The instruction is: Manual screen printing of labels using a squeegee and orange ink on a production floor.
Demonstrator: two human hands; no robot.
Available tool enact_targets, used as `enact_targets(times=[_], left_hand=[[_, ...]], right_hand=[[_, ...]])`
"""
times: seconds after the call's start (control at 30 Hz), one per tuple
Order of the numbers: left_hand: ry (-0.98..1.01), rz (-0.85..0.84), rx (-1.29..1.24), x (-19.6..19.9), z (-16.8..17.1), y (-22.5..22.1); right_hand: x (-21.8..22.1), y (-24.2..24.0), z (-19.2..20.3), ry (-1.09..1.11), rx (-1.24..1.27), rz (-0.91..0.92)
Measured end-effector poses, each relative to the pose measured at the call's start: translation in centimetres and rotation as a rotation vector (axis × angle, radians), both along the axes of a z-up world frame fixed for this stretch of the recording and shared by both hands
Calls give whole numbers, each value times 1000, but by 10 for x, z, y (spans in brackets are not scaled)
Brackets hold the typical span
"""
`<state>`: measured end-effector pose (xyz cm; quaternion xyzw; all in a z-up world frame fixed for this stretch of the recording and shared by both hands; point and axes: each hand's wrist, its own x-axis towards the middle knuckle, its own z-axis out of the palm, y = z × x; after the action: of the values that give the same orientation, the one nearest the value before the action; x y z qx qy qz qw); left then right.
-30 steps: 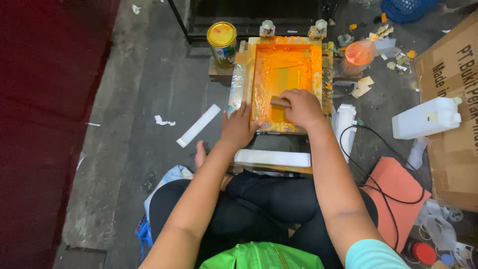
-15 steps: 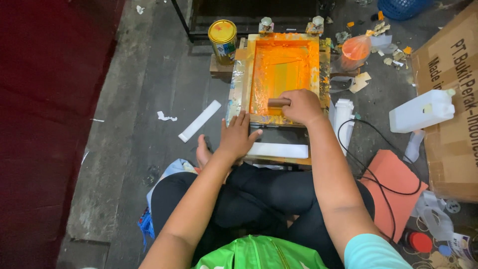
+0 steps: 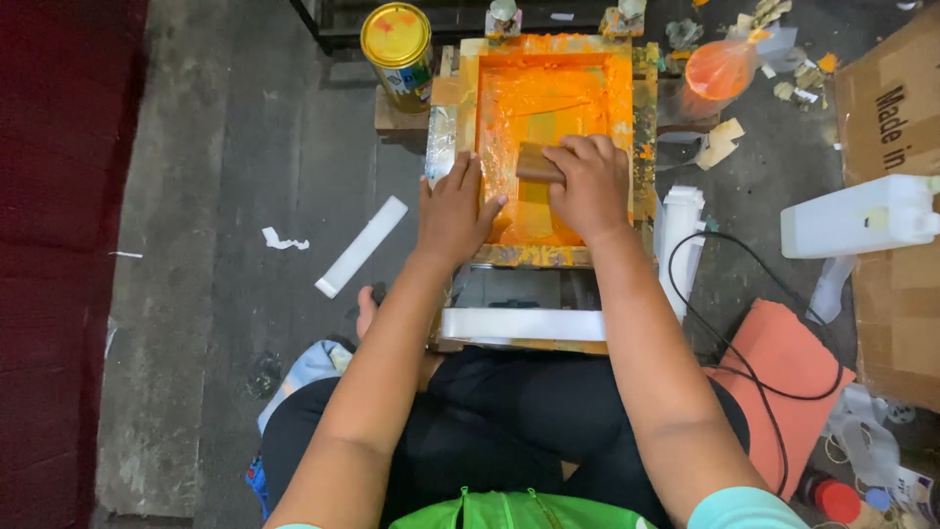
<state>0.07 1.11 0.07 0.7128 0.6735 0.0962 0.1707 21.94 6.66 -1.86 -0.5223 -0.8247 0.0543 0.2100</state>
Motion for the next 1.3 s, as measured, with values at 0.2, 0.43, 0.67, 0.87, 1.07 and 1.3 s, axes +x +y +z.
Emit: enact_targets(times=[0.2, 0.43, 0.67, 0.87, 1.07, 1.3], left_hand=[[-50, -7, -19, -4, 9, -10], [17, -2, -113, -3, 4, -62], [27, 11, -170, -1, 9, -120], [32, 33, -147, 0, 18, -110], [31, 45, -126, -3, 15, -65], [-5, 37, -101, -2, 21, -23]], right_hand=[[0, -2, 9, -66, -135, 26], [1, -31, 33, -82, -222, 80], [-3, -70, 70, -20, -494, 63], [-4, -66, 67, -45, -408, 48], [3, -35, 45, 43, -181, 44], [3, 0, 6, 68, 35, 0]])
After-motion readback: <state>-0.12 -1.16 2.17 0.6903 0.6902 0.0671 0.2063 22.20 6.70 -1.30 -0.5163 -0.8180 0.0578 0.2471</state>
